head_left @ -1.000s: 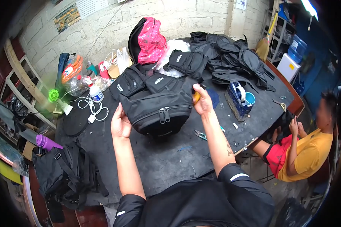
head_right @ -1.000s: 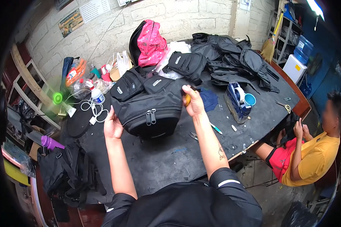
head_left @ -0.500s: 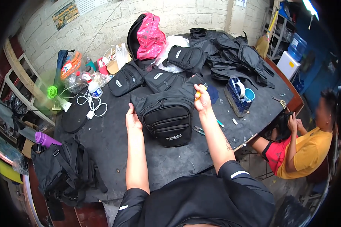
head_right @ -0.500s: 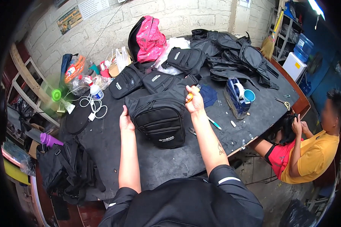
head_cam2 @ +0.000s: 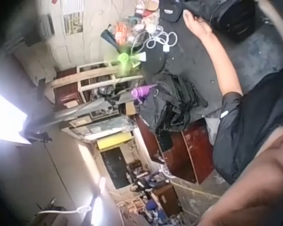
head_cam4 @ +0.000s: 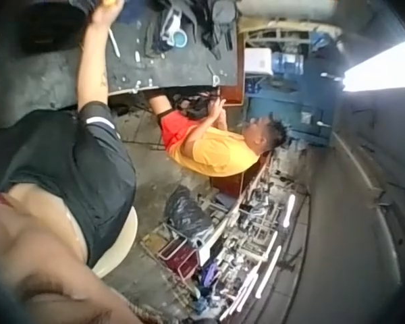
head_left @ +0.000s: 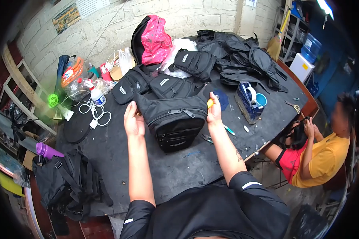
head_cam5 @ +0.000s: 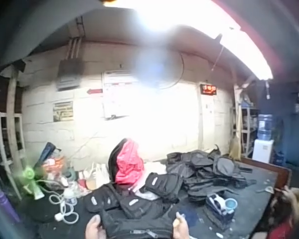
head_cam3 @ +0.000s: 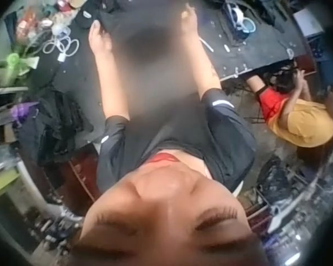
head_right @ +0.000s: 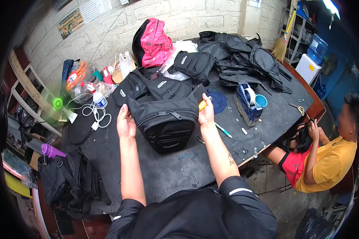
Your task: Cleaning and inspecting black bags using a toothbrush and a lighter to remove loose threads.
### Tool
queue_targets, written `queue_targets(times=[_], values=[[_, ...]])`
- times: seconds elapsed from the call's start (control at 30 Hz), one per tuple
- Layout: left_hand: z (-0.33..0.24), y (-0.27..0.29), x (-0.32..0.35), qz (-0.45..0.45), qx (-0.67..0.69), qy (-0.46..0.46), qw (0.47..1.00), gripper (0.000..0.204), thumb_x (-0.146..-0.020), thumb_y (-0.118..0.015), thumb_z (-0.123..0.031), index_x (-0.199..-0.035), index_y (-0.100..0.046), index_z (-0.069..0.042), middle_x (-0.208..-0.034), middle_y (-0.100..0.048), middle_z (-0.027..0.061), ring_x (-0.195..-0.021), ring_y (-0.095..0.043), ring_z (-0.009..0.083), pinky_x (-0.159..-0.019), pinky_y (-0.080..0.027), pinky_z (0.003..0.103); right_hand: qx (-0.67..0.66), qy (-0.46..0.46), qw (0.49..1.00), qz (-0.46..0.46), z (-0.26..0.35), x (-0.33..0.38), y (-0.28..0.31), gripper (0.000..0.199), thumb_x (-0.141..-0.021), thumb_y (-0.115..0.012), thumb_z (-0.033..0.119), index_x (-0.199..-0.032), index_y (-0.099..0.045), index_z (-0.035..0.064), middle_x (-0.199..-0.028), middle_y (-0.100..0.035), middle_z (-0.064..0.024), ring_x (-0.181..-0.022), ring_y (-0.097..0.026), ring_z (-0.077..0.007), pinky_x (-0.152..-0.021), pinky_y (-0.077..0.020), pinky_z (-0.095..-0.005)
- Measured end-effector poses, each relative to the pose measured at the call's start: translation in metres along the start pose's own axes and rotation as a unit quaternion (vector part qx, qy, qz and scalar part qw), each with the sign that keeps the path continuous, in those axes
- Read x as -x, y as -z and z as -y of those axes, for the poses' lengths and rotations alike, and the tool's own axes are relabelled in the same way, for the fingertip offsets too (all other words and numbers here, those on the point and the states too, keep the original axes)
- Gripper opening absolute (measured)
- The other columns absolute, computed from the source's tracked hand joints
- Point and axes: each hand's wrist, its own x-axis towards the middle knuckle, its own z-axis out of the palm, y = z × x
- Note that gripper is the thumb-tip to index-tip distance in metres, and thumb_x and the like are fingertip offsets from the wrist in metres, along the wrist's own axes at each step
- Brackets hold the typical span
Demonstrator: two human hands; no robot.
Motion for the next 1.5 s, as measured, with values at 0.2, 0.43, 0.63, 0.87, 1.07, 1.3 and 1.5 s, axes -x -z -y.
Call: queue_targets(times=[0.2,0.43,0.63,0.87,1.07,1.3,1.5], values=[[-0.009,0.008,-0.009,-0.181,-0.59,-0.361,0.699,0.031,-0.086,-0.062,-0.02,-0.108,-0.05,-0.001,-0.098,-0.056,0.0064,-0.088,-0.055,0.0179,-0.082,-0.044,0.029,0.054,0.065,0.996,0.021,-0.001,0.0,-0.048,0.018,-0.089,-0.057,0.027,-0.1,-0.061,0.0128,-0.078,-0.065,0.0029,-0.061,-0.062,-0.0115,-0.058,-0.0511,-0.026],[-0.049,-0.118,-0.009,0.248,-0.241,0.164,0.924,0.034,-0.093,-0.05,-0.032,-0.104,-0.062,-0.002,-0.094,-0.065,0.0048,-0.088,-0.058,0.0097,-0.08,-0.044,0.026,0.52,0.138,0.836,0.112,-0.046,0.039,-0.166,0.017,-0.074,-0.075,0.013,-0.075,-0.06,0.0049,-0.06,-0.053,0.0046,-0.054,-0.045,-0.0041,-0.048,-0.0341,-0.0204],[-0.06,-0.133,0.0,0.282,-0.233,0.17,0.915,0.02,-0.085,-0.063,-0.018,-0.099,-0.063,-0.004,-0.092,-0.065,0.0022,-0.082,-0.06,0.0074,-0.077,-0.044,0.019,0.554,0.361,0.748,0.062,-0.049,0.045,-0.149,0.06,-0.058,-0.084,0.008,-0.101,-0.042,0.0084,-0.094,-0.047,0.0002,-0.072,-0.051,-0.007,-0.059,-0.0413,-0.0215],[-0.083,-0.142,0.033,0.404,-0.116,0.215,0.882,0.032,-0.08,-0.061,-0.011,-0.108,-0.057,0.004,-0.1,-0.064,0.0088,-0.085,-0.06,0.0131,-0.08,-0.046,0.026,0.653,0.491,0.567,-0.107,-0.023,0.026,-0.111,0.041,-0.064,-0.064,-0.007,-0.096,-0.041,0.0038,-0.086,-0.042,-0.0056,-0.078,-0.044,-0.0154,-0.073,-0.04,-0.0248],[-0.096,-0.051,0.037,0.21,-0.254,0.114,0.937,0.028,-0.084,-0.059,-0.021,-0.099,-0.058,0.002,-0.081,-0.061,0.0049,-0.07,-0.055,0.0069,-0.071,-0.044,0.021,0.656,0.539,0.484,-0.213,0.064,0.021,-0.065,0.02,-0.065,-0.059,-0.005,-0.082,-0.053,0.004,-0.078,-0.058,-0.0104,-0.072,-0.059,-0.0246,-0.066,-0.0456,-0.0321],[-0.019,0.058,0.038,0.122,-0.469,0.116,0.867,0.04,-0.085,-0.061,-0.013,-0.123,-0.049,-0.006,-0.07,-0.053,-0.0048,-0.069,-0.048,0.0026,-0.067,-0.036,0.018,0.895,0.036,0.415,-0.158,0.074,0.064,-0.001,0.085,-0.056,-0.076,0.053,-0.119,-0.049,0.0032,-0.116,-0.048,-0.0228,-0.107,-0.05,-0.0367,-0.089,-0.0415,-0.0418],[-0.015,0.024,0.044,0.16,-0.409,0.088,0.894,0.044,-0.086,-0.058,-0.008,-0.127,-0.044,-0.007,-0.071,-0.053,-0.0045,-0.069,-0.047,0.0022,-0.067,-0.037,0.018,0.942,0.205,0.266,-0.015,0.021,0.093,-0.045,0.069,-0.06,-0.071,0.02,-0.122,-0.046,0.0039,-0.116,-0.046,-0.0162,-0.118,-0.036,-0.0367,-0.102,-0.0272,-0.0468]])
